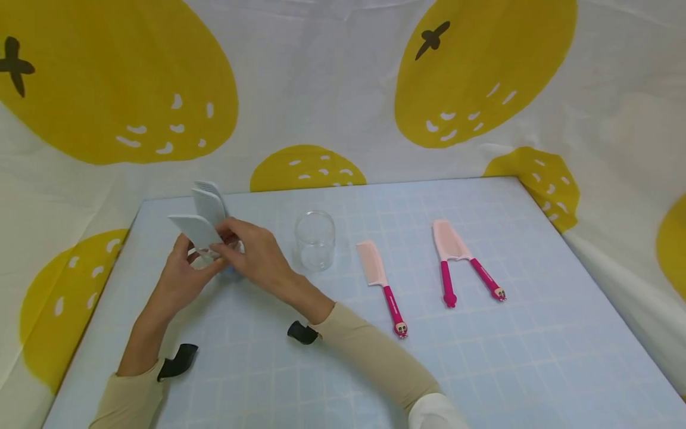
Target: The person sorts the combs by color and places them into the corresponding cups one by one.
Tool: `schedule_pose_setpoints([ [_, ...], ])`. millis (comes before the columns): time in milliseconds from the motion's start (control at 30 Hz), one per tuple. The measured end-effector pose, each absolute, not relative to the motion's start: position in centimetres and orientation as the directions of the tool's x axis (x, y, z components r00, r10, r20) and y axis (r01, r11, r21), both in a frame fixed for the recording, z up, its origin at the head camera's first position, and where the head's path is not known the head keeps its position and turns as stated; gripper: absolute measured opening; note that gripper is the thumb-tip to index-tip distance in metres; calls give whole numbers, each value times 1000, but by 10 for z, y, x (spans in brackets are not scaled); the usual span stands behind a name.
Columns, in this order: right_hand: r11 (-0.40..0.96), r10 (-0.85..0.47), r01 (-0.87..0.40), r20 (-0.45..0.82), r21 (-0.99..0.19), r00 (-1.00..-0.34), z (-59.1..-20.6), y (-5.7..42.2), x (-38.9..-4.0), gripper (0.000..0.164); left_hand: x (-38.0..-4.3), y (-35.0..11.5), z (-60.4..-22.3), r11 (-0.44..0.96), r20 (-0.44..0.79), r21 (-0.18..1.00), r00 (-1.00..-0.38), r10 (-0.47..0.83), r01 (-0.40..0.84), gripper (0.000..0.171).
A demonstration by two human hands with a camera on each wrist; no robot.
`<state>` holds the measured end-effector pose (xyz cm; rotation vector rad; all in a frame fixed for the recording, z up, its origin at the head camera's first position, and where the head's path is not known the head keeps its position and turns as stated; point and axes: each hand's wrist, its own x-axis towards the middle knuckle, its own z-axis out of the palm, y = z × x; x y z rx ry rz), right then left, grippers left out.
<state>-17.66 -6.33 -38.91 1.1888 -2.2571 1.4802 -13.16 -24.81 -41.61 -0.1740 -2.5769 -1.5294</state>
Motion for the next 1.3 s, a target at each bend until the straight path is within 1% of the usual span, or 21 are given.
schedule_pose_setpoints([
  [200, 158, -534, -682, 519, -714, -668, -389, -59, -176, 25, -132, -245, -415, 477, 161, 866, -987, 13, 148, 87],
  [400, 109, -573, -656, 492, -747, -656, -388, -49, -173, 32, -131, -244, -417, 473, 179, 865, -984, 23, 168, 88],
  [633, 152, -596, -655, 461, -740, -658, -387, -33, -165, 40, -130, -243, -416, 489, 153, 861, -988, 17, 142, 92],
  [900, 116, -600, -660, 477, -742, -642, -391, -16, -158, 34, -123, -241, -411, 461, 118, 881, -993, 6, 107, 85],
  [1133, 134, -592, -677, 490, -723, -640, -393, 0, -153, 31, -112, -239, -411, 509, 139, 855, -989, -41, 99, 92],
  [1300, 138, -580, -691, 507, -710, -638, -393, 15, -152, 27, -101, -234, -413, 542, 120, 839, -988, -97, 48, 94],
])
